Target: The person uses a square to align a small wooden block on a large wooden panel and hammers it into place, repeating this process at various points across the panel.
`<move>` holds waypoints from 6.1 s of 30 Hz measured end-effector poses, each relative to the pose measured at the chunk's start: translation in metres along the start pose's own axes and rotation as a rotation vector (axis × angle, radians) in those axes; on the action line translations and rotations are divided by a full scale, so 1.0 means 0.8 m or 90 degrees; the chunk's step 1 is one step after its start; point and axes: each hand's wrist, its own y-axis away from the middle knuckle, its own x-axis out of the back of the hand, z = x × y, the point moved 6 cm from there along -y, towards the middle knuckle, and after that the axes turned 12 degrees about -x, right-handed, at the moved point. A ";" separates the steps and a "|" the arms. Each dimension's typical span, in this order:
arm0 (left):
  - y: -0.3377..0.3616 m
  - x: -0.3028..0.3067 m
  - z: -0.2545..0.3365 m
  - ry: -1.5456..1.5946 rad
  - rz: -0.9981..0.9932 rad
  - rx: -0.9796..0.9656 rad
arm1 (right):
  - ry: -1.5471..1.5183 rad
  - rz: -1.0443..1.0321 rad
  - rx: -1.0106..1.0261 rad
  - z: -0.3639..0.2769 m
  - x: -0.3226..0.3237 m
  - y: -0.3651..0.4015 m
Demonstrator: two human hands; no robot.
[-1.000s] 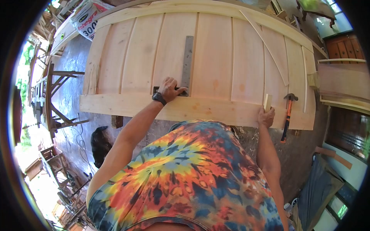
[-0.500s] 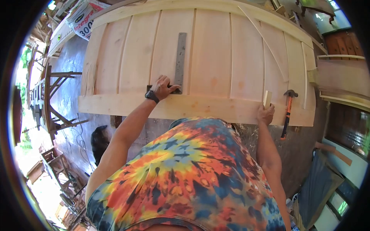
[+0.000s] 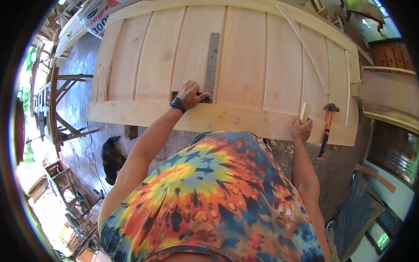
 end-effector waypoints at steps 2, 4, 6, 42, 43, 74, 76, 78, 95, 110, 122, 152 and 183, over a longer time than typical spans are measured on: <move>0.001 -0.002 0.000 -0.015 -0.005 -0.011 | 0.003 0.037 0.013 0.000 -0.001 0.000; 0.001 -0.001 0.000 -0.021 -0.007 -0.008 | 0.000 0.026 0.007 0.000 -0.002 -0.001; 0.001 0.000 0.003 -0.026 -0.009 -0.007 | -0.002 0.016 0.000 0.000 0.000 -0.001; 0.022 0.017 -0.007 0.018 -0.052 0.144 | -0.096 -0.036 0.067 0.006 -0.005 0.000; 0.027 0.018 -0.012 0.018 -0.051 0.144 | -0.118 -0.055 0.032 0.002 -0.008 0.005; 0.247 0.313 -0.321 0.051 -0.058 0.063 | -0.073 -0.050 -0.011 -0.288 -0.052 0.442; 0.248 0.321 -0.326 0.063 -0.053 0.062 | -0.072 -0.041 -0.011 -0.293 -0.049 0.452; 0.246 0.328 -0.334 0.061 -0.061 0.048 | -0.074 -0.042 -0.003 -0.297 -0.050 0.457; 0.231 0.362 -0.259 0.107 -0.030 0.105 | -0.055 -0.018 -0.013 -0.301 -0.046 0.457; 0.252 0.322 -0.224 0.122 -0.091 0.162 | -0.007 -0.034 -0.040 -0.303 -0.051 0.449; 0.230 0.316 -0.224 0.174 0.018 0.192 | 0.016 -0.024 0.032 -0.308 -0.056 0.445; 0.273 0.372 -0.245 0.072 0.164 0.212 | -0.172 -0.489 0.871 -0.678 -0.115 0.784; 0.285 0.352 -0.292 0.024 0.063 0.213 | -0.102 -0.452 0.790 -0.645 -0.085 0.793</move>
